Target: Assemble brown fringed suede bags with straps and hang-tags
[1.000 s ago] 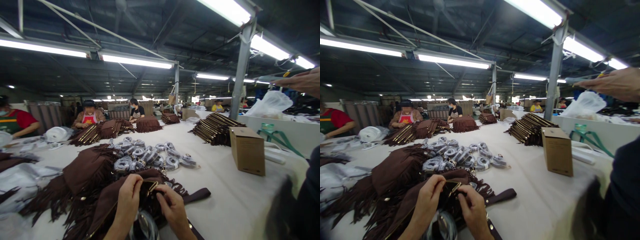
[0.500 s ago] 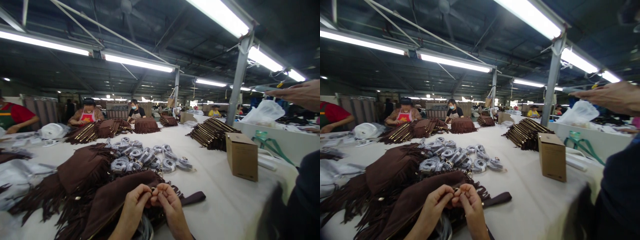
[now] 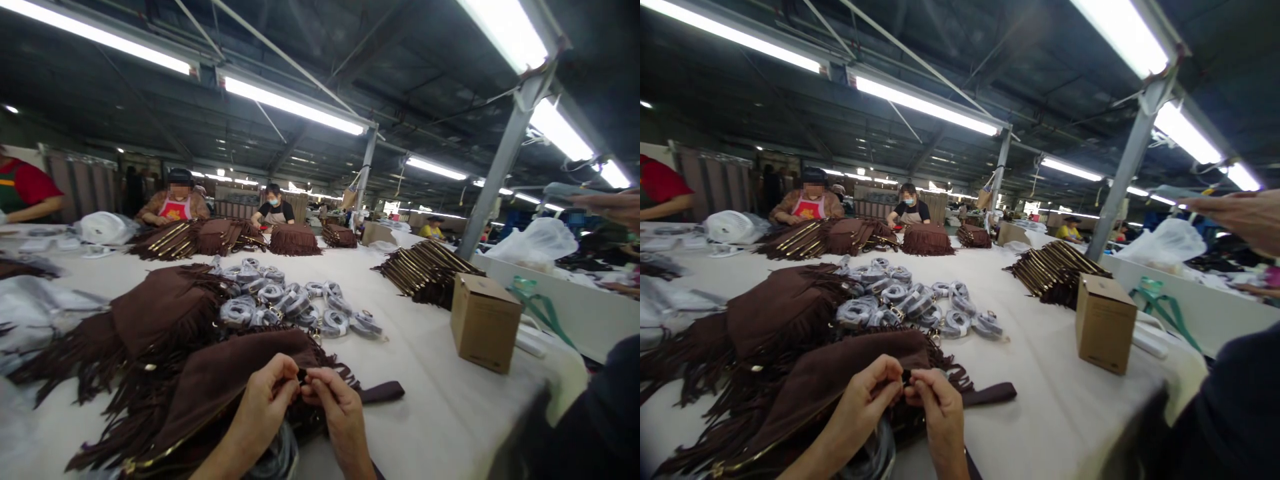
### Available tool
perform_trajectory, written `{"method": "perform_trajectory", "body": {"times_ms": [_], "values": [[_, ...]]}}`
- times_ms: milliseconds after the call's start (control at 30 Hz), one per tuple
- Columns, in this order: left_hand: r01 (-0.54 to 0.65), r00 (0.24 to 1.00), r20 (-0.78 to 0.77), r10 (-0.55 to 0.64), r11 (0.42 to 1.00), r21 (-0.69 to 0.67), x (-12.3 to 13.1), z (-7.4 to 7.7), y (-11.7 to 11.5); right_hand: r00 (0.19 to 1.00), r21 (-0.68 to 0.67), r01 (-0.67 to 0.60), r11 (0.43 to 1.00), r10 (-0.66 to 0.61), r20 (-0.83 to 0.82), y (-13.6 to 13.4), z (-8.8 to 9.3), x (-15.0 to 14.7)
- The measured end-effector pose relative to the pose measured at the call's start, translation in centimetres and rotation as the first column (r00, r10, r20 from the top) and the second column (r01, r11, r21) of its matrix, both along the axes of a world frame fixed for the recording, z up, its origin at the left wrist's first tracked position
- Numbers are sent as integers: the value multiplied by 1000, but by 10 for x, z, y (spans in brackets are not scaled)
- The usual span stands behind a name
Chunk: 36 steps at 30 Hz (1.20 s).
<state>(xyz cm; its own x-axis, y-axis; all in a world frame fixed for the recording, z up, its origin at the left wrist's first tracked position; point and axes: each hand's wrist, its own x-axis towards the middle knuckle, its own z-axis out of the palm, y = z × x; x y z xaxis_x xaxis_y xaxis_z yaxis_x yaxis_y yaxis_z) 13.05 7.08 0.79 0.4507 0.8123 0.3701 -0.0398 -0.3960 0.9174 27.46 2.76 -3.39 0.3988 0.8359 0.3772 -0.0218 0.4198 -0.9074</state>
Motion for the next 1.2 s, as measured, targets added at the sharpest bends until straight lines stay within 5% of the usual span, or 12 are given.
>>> {"method": "perform_trajectory", "body": {"times_ms": [667, 1200], "values": [[-13, 993, -114, 30, 990, 143, -1, 2, -3, 992, -129, -56, 990, 69, 102, -4, 1, 0], [-17, 992, -119, 33, 991, 133, 1, 3, -5, 969, -58, -4, 998, 18, 246, -5, 0, -1]]}}
